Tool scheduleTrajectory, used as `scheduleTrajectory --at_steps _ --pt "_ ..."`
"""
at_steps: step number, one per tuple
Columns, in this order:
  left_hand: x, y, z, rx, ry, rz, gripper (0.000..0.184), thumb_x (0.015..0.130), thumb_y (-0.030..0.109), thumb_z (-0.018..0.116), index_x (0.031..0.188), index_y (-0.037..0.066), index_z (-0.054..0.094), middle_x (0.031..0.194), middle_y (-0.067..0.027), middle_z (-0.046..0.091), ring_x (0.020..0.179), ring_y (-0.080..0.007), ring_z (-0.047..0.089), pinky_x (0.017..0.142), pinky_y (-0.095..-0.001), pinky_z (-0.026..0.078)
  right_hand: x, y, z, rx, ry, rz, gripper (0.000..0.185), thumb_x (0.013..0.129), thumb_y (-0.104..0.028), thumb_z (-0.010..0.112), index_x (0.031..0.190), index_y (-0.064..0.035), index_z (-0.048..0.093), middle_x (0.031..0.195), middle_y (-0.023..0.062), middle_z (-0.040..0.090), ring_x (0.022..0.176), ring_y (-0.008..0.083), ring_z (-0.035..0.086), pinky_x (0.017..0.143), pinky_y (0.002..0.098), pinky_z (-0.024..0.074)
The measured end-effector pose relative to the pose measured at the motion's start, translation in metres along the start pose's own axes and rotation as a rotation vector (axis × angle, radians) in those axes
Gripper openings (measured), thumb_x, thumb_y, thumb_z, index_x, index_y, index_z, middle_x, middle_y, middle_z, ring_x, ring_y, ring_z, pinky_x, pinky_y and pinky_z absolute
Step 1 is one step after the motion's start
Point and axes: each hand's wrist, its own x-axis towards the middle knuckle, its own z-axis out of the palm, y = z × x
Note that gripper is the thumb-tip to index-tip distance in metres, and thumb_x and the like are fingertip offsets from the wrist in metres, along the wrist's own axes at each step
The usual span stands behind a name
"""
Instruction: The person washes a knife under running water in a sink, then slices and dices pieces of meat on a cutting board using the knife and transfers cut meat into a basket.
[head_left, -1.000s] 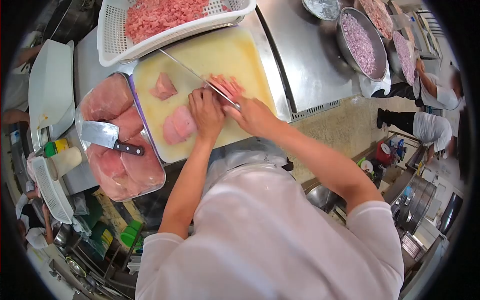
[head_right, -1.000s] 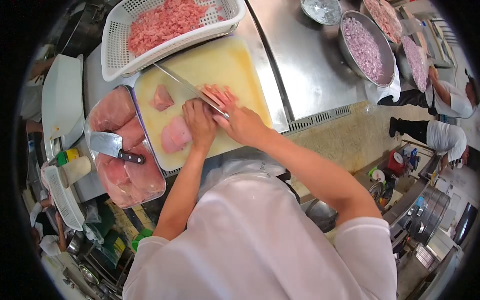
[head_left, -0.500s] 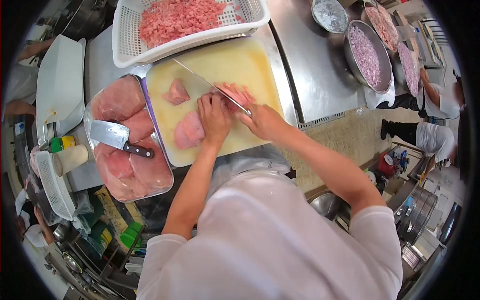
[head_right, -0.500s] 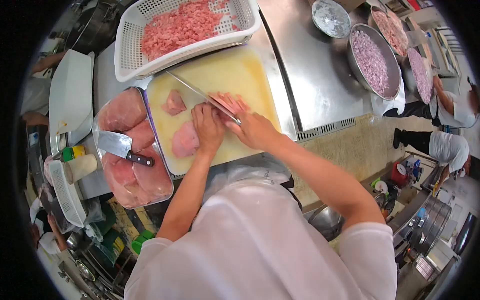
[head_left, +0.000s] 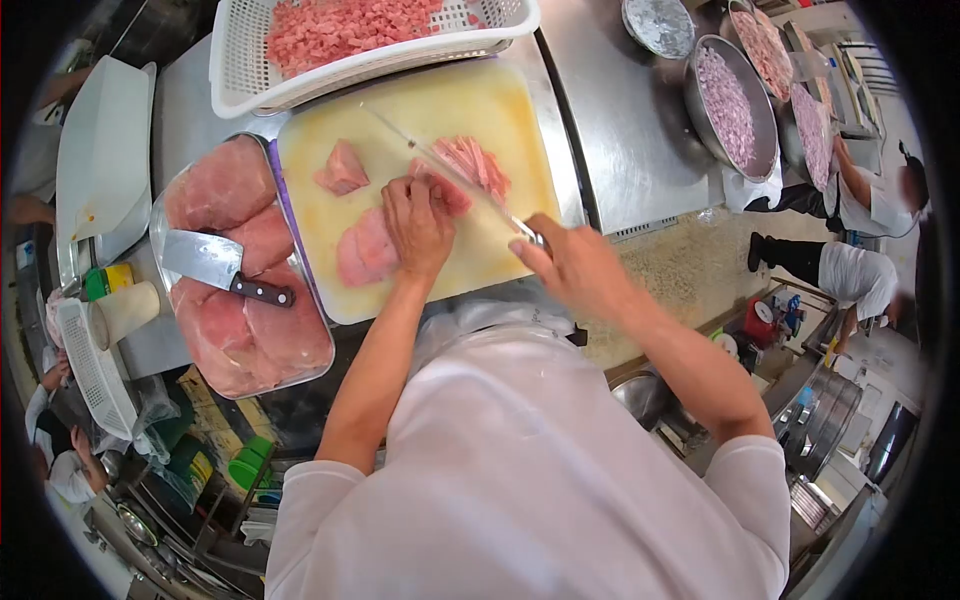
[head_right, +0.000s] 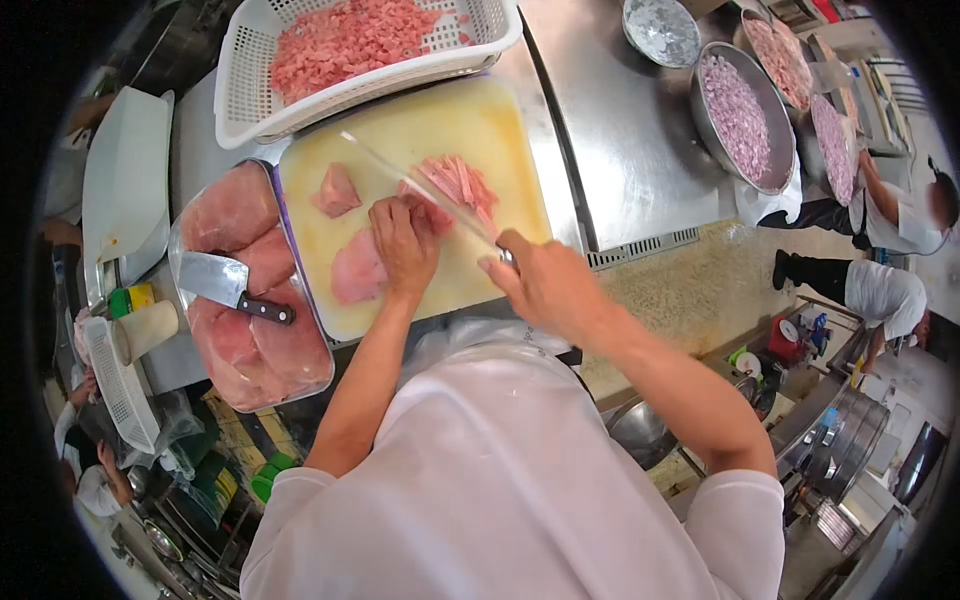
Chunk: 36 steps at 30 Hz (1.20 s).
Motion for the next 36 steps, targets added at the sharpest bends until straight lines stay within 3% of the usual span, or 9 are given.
scheduleTrajectory --at_steps 4,10,16,17,20,23,29,32,36 --pt "0.000 0.000 -0.004 -0.021 -0.085 -0.049 0.018 0.088 0.001 0.063 0.104 -0.002 0.057 0.100 -0.0219 0.055 0.096 -0.0431 0.052 0.084 -0.0527 0.043 -0.005 0.000 0.008 0.035 -0.118 0.075 0.040 0.106 -0.036 0.059 0.112 0.0036 0.061 0.070 0.0268 0.066 0.071 0.0500 0.067 0.065 0.0570 0.0512" --pt "0.006 -0.006 -0.003 -0.033 -0.075 -0.008 0.017 0.087 0.004 0.063 0.102 -0.002 0.056 0.099 -0.0222 0.055 0.093 -0.0433 0.051 0.081 -0.0530 0.042 0.050 -0.002 0.022 0.119 -0.090 -0.033 0.037 0.105 -0.031 0.060 0.115 0.0044 0.062 0.076 0.0286 0.068 0.078 0.0504 0.067 0.071 0.0561 0.0520" --pt "0.000 -0.002 -0.005 -0.049 -0.065 0.008 0.016 0.089 0.006 0.063 0.102 -0.001 0.056 0.097 -0.0215 0.055 0.091 -0.0430 0.051 0.080 -0.0519 0.042 0.111 0.001 0.056 0.059 0.215 -0.378 0.046 0.106 -0.033 0.059 0.121 0.0100 0.063 0.082 0.0318 0.068 0.084 0.0534 0.067 0.077 0.0543 0.0538" --pt "0.000 -0.001 -0.005 -0.052 -0.066 0.007 0.015 0.090 0.006 0.062 0.102 -0.001 0.056 0.096 -0.0215 0.054 0.091 -0.0429 0.051 0.080 -0.0516 0.042 0.105 0.003 0.051 0.063 0.064 -0.219 0.046 0.105 -0.032 0.059 0.123 0.0097 0.062 0.090 0.0344 0.069 0.093 0.0530 0.067 0.083 0.0553 0.0530" --pt "0.004 -0.003 -0.002 -0.049 -0.044 -0.005 0.010 0.092 0.004 0.059 0.100 0.000 0.056 0.096 -0.0211 0.054 0.090 -0.0428 0.051 0.080 -0.0509 0.042 0.050 -0.002 0.021 0.039 -0.103 0.015 0.041 0.104 -0.034 0.060 0.111 0.0062 0.067 0.082 0.0296 0.070 0.090 0.0494 0.070 0.084 0.0566 0.0535" --pt "0.011 -0.004 0.001 -0.051 -0.009 -0.007 0.009 0.092 0.004 0.059 0.100 0.000 0.056 0.096 -0.0210 0.054 0.090 -0.0432 0.051 0.080 -0.0517 0.042 0.055 0.009 0.026 0.096 -0.219 0.088 0.042 0.105 -0.032 0.059 0.119 0.0076 0.062 0.103 0.0358 0.067 0.106 0.0519 0.064 0.092 0.0555 0.0515" --pt "0.005 0.005 -0.005 -0.058 -0.032 -0.038 0.006 0.094 0.003 0.058 0.099 -0.001 0.057 0.095 -0.0206 0.055 0.091 -0.0430 0.052 0.081 -0.0528 0.042 0.114 0.031 0.073 0.007 0.080 -0.325 0.042 0.106 -0.030 0.059 0.124 0.0068 0.063 0.095 0.0321 0.069 0.090 0.0522 0.067 0.082 0.0565 0.0536" --pt "0.001 0.003 -0.002 -0.056 0.001 -0.051 0.006 0.095 0.003 0.059 0.100 0.000 0.058 0.095 -0.0197 0.056 0.092 -0.0422 0.053 0.081 -0.0523 0.043 0.084 0.029 0.061 0.028 0.098 -0.252 0.042 0.106 -0.031 0.059 0.123 0.0073 0.063 0.097 0.0319 0.069 0.091 0.0522 0.067 0.083 0.0567 0.0533" --pt "0.004 0.002 -0.001 -0.046 0.045 -0.027 0.007 0.095 0.003 0.060 0.100 0.000 0.058 0.095 -0.0186 0.057 0.091 -0.0416 0.053 0.081 -0.0516 0.043 0.052 0.027 0.052 0.034 -0.059 -0.077 0.044 0.102 -0.034 0.064 0.115 0.0083 0.062 0.090 0.0319 0.070 0.093 0.0518 0.069 0.084 0.0569 0.0541"
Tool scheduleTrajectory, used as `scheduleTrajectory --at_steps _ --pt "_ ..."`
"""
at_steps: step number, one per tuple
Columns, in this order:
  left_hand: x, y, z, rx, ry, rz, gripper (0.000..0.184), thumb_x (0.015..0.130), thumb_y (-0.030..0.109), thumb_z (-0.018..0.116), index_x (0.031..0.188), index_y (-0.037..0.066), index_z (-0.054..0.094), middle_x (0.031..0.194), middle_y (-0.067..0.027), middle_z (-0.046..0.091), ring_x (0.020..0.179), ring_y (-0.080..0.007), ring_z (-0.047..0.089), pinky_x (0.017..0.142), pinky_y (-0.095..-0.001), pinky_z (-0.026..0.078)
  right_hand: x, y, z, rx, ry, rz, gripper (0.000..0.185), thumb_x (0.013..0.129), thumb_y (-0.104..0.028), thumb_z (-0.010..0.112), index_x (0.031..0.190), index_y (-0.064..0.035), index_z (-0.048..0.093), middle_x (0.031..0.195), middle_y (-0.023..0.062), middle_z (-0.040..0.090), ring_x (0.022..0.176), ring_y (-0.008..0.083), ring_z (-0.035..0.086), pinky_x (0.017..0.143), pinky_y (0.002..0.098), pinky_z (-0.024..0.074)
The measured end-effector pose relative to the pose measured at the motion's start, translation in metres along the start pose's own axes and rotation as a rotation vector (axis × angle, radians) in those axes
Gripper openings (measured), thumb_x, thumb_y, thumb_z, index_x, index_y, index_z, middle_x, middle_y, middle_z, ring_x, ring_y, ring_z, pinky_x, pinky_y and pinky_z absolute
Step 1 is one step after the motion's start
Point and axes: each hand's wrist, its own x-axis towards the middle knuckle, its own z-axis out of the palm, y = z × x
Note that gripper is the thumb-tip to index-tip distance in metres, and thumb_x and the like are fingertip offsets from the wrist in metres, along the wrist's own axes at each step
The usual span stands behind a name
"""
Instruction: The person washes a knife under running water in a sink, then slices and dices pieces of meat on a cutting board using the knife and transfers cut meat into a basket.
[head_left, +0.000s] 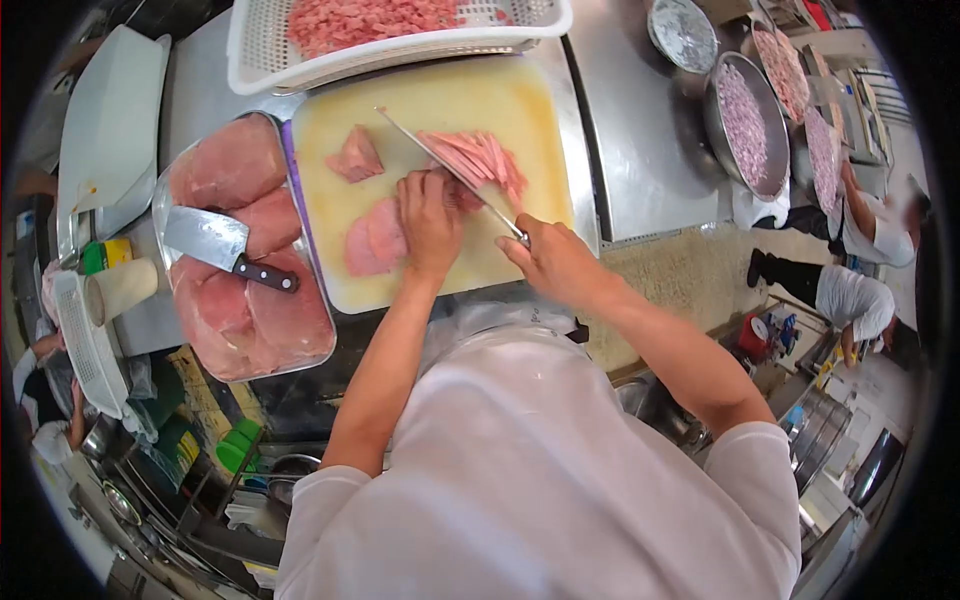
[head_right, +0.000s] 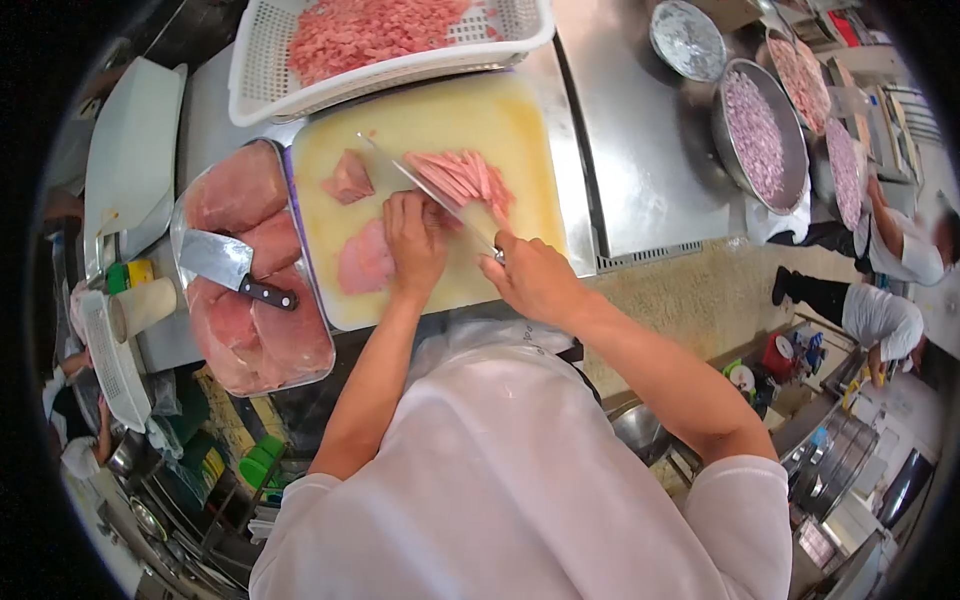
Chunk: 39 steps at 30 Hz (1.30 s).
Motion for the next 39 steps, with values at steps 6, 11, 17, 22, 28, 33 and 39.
scheduleTrajectory --at_steps 6,11,17,22,28,33,39 --pt "-0.002 0.001 -0.003 0.003 -0.036 0.008 0.010 0.094 0.002 0.060 0.103 -0.001 0.060 0.098 -0.0189 0.059 0.093 -0.0408 0.055 0.082 -0.0493 0.045 0.063 0.002 0.016 0.025 0.095 -0.126 0.048 0.102 -0.038 0.063 0.118 0.0071 0.061 0.090 0.0303 0.070 0.089 0.0502 0.069 0.080 0.0533 0.0538" --pt "-0.013 -0.009 -0.004 -0.023 -0.004 0.038 0.011 0.093 -0.001 0.060 0.104 -0.001 0.060 0.100 -0.0193 0.060 0.094 -0.0404 0.055 0.083 -0.0493 0.045 -0.004 -0.014 -0.027 0.196 0.061 0.001 0.043 0.105 -0.036 0.059 0.124 0.0029 0.061 0.078 0.0243 0.068 0.077 0.0437 0.068 0.075 0.0484 0.0531" --pt "-0.011 -0.004 -0.007 -0.007 -0.049 -0.021 0.012 0.089 -0.004 0.060 0.101 -0.002 0.058 0.097 -0.0199 0.057 0.093 -0.0416 0.054 0.081 -0.0513 0.044 -0.084 -0.029 -0.035 0.089 0.039 0.077 0.036 0.107 -0.032 0.057 0.122 0.0009 0.059 0.066 0.0211 0.064 0.065 0.0451 0.065 0.063 0.0527 0.0497" --pt "-0.010 -0.009 -0.008 -0.050 -0.096 -0.049 0.017 0.082 -0.006 0.061 0.097 -0.001 0.056 0.093 -0.0201 0.055 0.090 -0.0425 0.053 0.077 -0.0520 0.042 -0.069 -0.022 -0.025 0.017 -0.035 0.106 0.032 0.107 -0.029 0.059 0.117 0.0012 0.057 0.067 0.0236 0.064 0.066 0.0476 0.064 0.063 0.0563 0.0481" --pt "-0.005 -0.012 -0.007 -0.121 -0.100 -0.045 0.017 0.082 -0.003 0.062 0.098 0.000 0.056 0.091 -0.0209 0.055 0.084 -0.0434 0.053 0.075 -0.0530 0.042 0.010 -0.036 -0.015 0.064 -0.001 -0.068 0.033 0.105 -0.028 0.059 0.115 0.0033 0.056 0.071 0.0270 0.065 0.070 0.0514 0.064 0.065 0.0587 0.0481" --pt "-0.003 -0.008 -0.010 -0.139 -0.077 -0.030 0.017 0.082 -0.001 0.062 0.097 0.000 0.056 0.091 -0.0215 0.055 0.085 -0.0439 0.053 0.074 -0.0530 0.042 0.066 -0.029 0.012 0.035 0.137 -0.224 0.034 0.105 -0.028 0.060 0.116 0.0032 0.057 0.076 0.0273 0.067 0.075 0.0522 0.065 0.069 0.0584 0.0498" --pt "-0.008 -0.008 -0.008 -0.120 -0.081 -0.088 0.014 0.081 -0.003 0.060 0.094 0.000 0.055 0.090 -0.0215 0.055 0.086 -0.0448 0.054 0.075 -0.0531 0.043 -0.019 -0.033 -0.022 0.061 -0.088 0.037 0.037 0.106 -0.027 0.060 0.125 0.0045 0.055 0.080 0.0292 0.066 0.080 0.0504 0.066 0.072 0.0537 0.0510"
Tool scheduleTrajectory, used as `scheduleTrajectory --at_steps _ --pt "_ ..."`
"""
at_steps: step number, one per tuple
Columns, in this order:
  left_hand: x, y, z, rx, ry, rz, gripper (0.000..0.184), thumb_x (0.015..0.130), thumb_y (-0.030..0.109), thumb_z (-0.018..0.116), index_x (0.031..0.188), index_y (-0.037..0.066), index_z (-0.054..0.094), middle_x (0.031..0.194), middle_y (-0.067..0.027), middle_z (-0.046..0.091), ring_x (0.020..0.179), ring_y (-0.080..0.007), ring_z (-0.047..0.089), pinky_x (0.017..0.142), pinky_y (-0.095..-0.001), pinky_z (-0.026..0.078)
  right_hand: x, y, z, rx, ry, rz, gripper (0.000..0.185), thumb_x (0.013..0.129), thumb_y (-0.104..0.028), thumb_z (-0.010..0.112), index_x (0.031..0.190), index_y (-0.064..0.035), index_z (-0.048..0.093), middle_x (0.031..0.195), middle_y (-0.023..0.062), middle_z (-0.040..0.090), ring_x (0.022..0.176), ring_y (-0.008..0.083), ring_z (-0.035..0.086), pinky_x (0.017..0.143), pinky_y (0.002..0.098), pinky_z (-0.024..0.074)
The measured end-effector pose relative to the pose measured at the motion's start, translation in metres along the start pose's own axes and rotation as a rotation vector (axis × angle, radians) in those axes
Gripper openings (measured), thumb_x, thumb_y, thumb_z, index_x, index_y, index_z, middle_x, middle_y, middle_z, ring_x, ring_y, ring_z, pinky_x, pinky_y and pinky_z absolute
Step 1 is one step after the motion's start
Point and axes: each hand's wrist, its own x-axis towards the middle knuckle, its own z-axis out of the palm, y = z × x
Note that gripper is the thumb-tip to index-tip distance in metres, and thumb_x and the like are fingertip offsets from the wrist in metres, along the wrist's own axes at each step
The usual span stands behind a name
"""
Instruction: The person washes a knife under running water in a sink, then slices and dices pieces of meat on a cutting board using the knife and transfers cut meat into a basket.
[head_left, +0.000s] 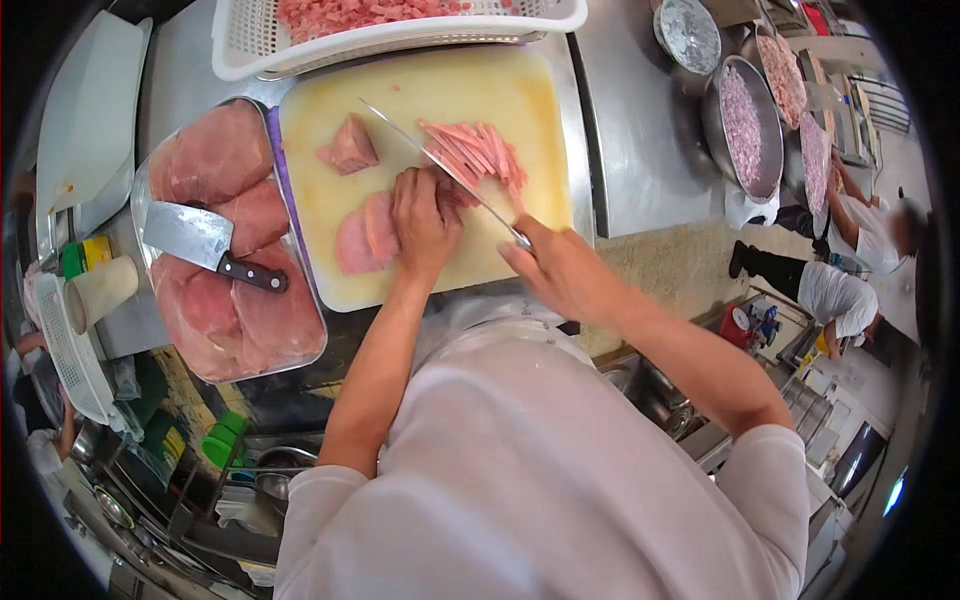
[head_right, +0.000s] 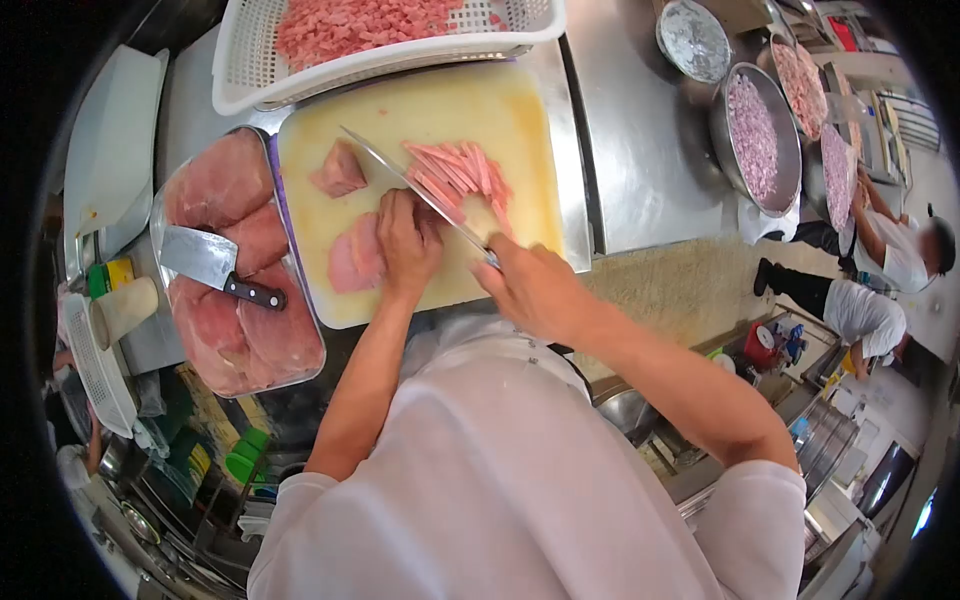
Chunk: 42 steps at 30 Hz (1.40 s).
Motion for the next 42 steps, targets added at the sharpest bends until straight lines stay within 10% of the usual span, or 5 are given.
scheduleTrajectory --at_steps 7,19,42 --pt "-0.003 -0.001 -0.001 -0.010 0.024 -0.010 0.011 0.088 -0.003 0.059 0.098 -0.001 0.057 0.092 -0.0214 0.057 0.089 -0.0442 0.055 0.077 -0.0539 0.043 0.077 0.055 0.061 -0.249 0.469 -0.450 0.035 0.106 -0.026 0.059 0.124 0.0039 0.057 0.080 0.0281 0.064 0.078 0.0480 0.065 0.070 0.0509 0.0509" --pt "-0.007 0.000 -0.001 -0.011 0.031 0.014 0.016 0.083 -0.010 0.059 0.097 -0.002 0.058 0.090 -0.0205 0.058 0.087 -0.0433 0.055 0.077 -0.0520 0.044 -0.037 0.005 0.004 -0.031 0.024 0.070 0.034 0.107 -0.028 0.058 0.114 0.0049 0.058 0.064 0.0238 0.056 0.064 0.0455 0.060 0.065 0.0512 0.0458" --pt "-0.007 0.004 -0.005 0.018 0.024 -0.010 0.011 0.086 -0.006 0.058 0.095 -0.002 0.056 0.092 -0.0225 0.061 0.089 -0.0456 0.057 0.079 -0.0538 0.045 0.062 0.060 0.064 -0.089 0.328 -0.312 0.038 0.105 -0.031 0.060 0.116 0.0046 0.063 0.081 0.0270 0.067 0.079 0.0482 0.066 0.073 0.0516 0.0510"
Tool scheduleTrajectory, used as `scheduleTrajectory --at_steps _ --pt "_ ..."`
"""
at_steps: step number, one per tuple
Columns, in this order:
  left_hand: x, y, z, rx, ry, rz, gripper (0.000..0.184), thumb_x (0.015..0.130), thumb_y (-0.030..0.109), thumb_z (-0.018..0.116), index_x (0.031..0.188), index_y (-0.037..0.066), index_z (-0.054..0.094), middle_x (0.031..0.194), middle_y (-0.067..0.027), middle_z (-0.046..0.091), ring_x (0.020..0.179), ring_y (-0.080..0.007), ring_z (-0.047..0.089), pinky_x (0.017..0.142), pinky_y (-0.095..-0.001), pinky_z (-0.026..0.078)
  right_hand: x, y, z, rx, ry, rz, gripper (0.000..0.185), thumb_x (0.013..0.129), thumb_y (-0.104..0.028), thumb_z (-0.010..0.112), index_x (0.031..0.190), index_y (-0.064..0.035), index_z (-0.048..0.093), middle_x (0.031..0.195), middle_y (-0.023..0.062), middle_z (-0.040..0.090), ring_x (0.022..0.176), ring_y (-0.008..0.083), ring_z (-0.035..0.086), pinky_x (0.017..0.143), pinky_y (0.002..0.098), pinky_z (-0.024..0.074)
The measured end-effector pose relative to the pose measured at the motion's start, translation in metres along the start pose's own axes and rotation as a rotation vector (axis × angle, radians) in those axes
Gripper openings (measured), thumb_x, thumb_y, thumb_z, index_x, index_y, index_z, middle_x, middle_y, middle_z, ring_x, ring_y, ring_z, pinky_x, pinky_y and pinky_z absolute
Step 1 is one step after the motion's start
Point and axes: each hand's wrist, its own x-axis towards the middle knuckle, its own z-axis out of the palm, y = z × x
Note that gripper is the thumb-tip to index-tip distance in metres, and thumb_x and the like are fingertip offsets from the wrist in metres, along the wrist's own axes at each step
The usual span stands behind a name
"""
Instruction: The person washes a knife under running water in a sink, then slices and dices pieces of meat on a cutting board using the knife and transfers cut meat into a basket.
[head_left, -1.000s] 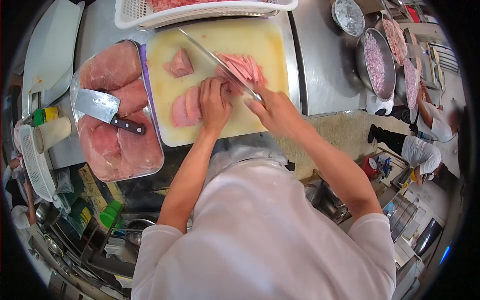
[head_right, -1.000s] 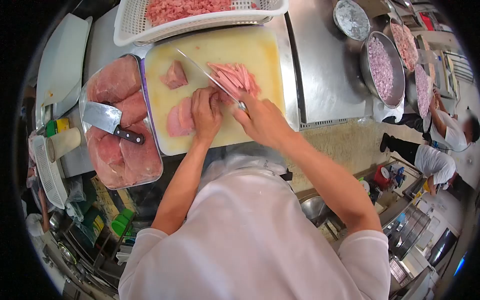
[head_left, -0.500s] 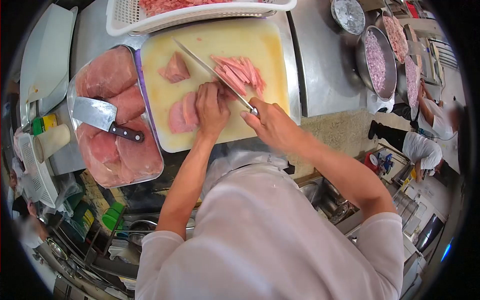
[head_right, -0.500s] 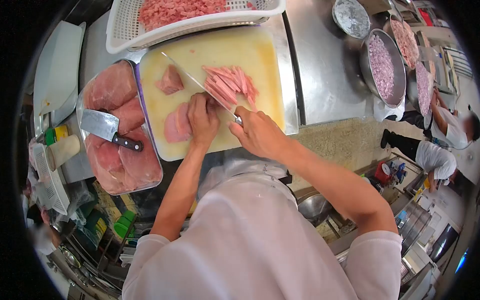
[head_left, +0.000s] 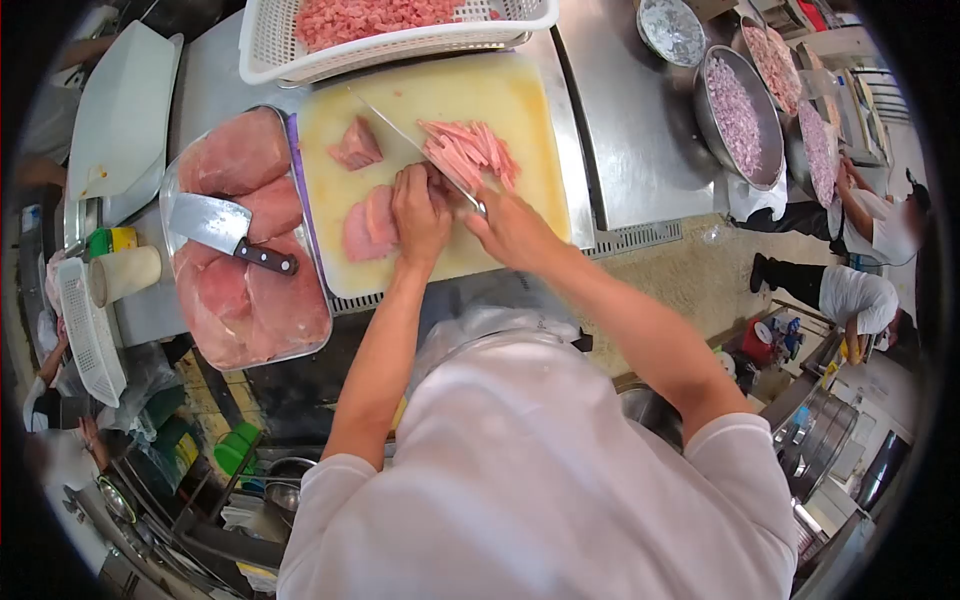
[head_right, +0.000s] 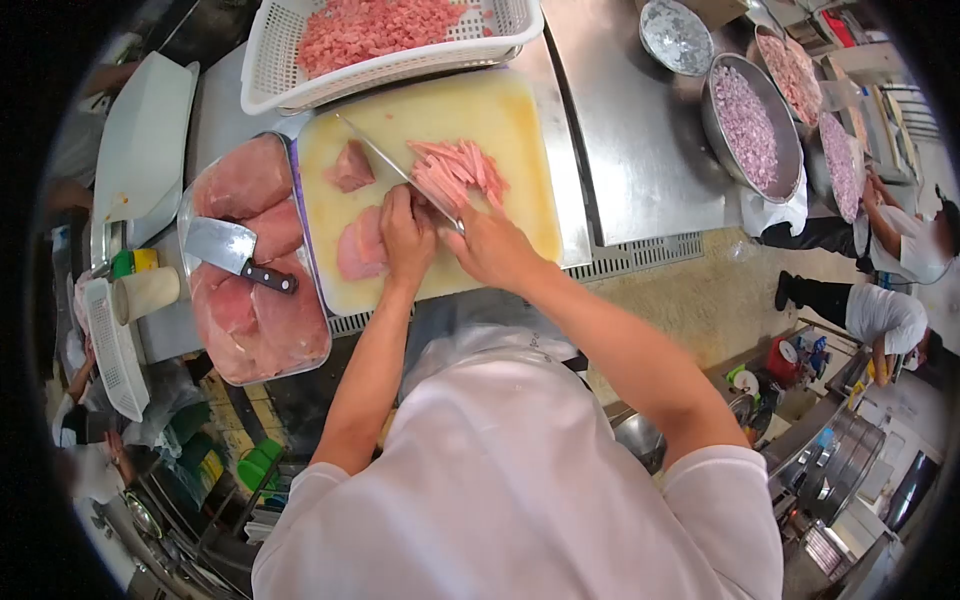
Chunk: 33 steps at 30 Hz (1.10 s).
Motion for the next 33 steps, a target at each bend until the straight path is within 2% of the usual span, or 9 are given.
scheduleTrajectory --at_steps 1,6,9,13,19,22,25,28,33 --pt "-0.006 0.000 -0.002 -0.003 -0.012 -0.021 0.010 0.088 -0.005 0.059 0.097 -0.002 0.056 0.093 -0.0223 0.061 0.091 -0.0453 0.058 0.081 -0.0534 0.046 0.001 -0.002 0.006 -0.015 0.119 -0.095 0.038 0.105 -0.032 0.060 0.114 0.0043 0.064 0.079 0.0259 0.067 0.077 0.0471 0.066 0.071 0.0507 0.0511" --pt "0.004 0.002 0.001 -0.229 -0.042 -0.269 0.019 0.098 0.009 0.062 0.113 -0.004 0.060 0.105 -0.0216 0.064 0.104 -0.0427 0.062 0.094 -0.0503 0.049 -0.036 -0.034 -0.068 0.296 -0.030 0.183 0.045 0.104 -0.038 0.063 0.114 0.0061 0.066 0.081 0.0221 0.068 0.073 0.0368 0.068 0.070 0.0446 0.0524" --pt "0.035 -0.002 0.015 0.052 0.146 -0.075 0.031 0.102 0.020 0.061 0.122 -0.004 0.060 0.113 -0.0213 0.063 0.113 -0.0408 0.060 0.104 -0.0505 0.046 -0.078 -0.016 -0.090 0.315 0.010 0.363 0.048 0.104 -0.040 0.064 0.113 0.0077 0.066 0.079 0.0221 0.067 0.071 0.0325 0.065 0.069 0.0430 0.0510" --pt "0.068 0.009 0.043 0.447 0.067 -0.271 0.036 0.097 0.024 0.063 0.122 -0.002 0.065 0.117 -0.0221 0.063 0.113 -0.0405 0.058 0.106 -0.0484 0.044 -0.096 0.010 -0.096 0.284 0.083 0.528 0.047 0.104 -0.040 0.064 0.105 0.0074 0.066 0.070 0.0205 0.064 0.065 0.0298 0.063 0.065 0.0439 0.0492" --pt "0.048 0.014 0.041 0.089 -0.348 -0.019 0.040 0.090 0.016 0.065 0.126 -0.003 0.065 0.117 -0.0220 0.066 0.114 -0.0423 0.059 0.107 -0.0486 0.044 -0.085 0.027 -0.083 0.240 0.148 0.481 0.042 0.102 -0.035 0.065 0.095 0.0060 0.062 0.074 0.0251 0.068 0.071 0.0424 0.067 0.068 0.0497 0.0510" --pt "0.034 0.025 0.031 0.193 -0.145 0.067 0.049 0.092 0.014 0.069 0.139 0.003 0.061 0.134 -0.0221 0.063 0.132 -0.0422 0.054 0.111 -0.0445 0.043 -0.072 0.019 -0.069 0.206 0.138 0.392 0.041 0.101 -0.032 0.064 0.100 0.0087 0.060 0.080 0.0293 0.069 0.079 0.0479 0.069 0.072 0.0534 0.0527" --pt "0.000 0.012 0.051 0.019 0.126 -0.290 0.062 0.097 0.023 0.063 0.151 -0.003 0.048 0.153 -0.0238 0.052 0.144 -0.0447 0.044 0.121 -0.0508 0.034 -0.063 0.008 -0.035 0.238 0.063 0.320 0.041 0.101 -0.028 0.064 0.108 0.0118 0.056 0.082 0.0332 0.069 0.083 0.0518 0.069 0.074 0.0563 0.0533" --pt "-0.015 0.004 0.067 0.459 -0.063 -0.155 0.068 0.102 0.034 0.059 0.157 -0.002 0.041 0.162 -0.0224 0.043 0.152 -0.0448 0.034 0.124 -0.0536 0.027 -0.069 -0.017 -0.002 0.324 -0.003 0.270 0.044 0.100 -0.028 0.064 0.113 0.0123 0.052 0.084 0.0342 0.068 0.084 0.0523 0.069 0.075 0.0560 0.0547" --pt "0.044 -0.024 0.016 0.379 -0.426 0.191 0.071 0.101 0.041 0.057 0.158 0.002 0.040 0.164 -0.0220 0.039 0.152 -0.0474 0.032 0.123 -0.0638 0.022 -0.057 -0.030 0.033 0.899 -0.111 0.425 0.045 0.103 -0.031 0.066 0.116 0.0080 0.047 0.091 0.0235 0.067 0.083 0.0350 0.072 0.074 0.0475 0.0594"
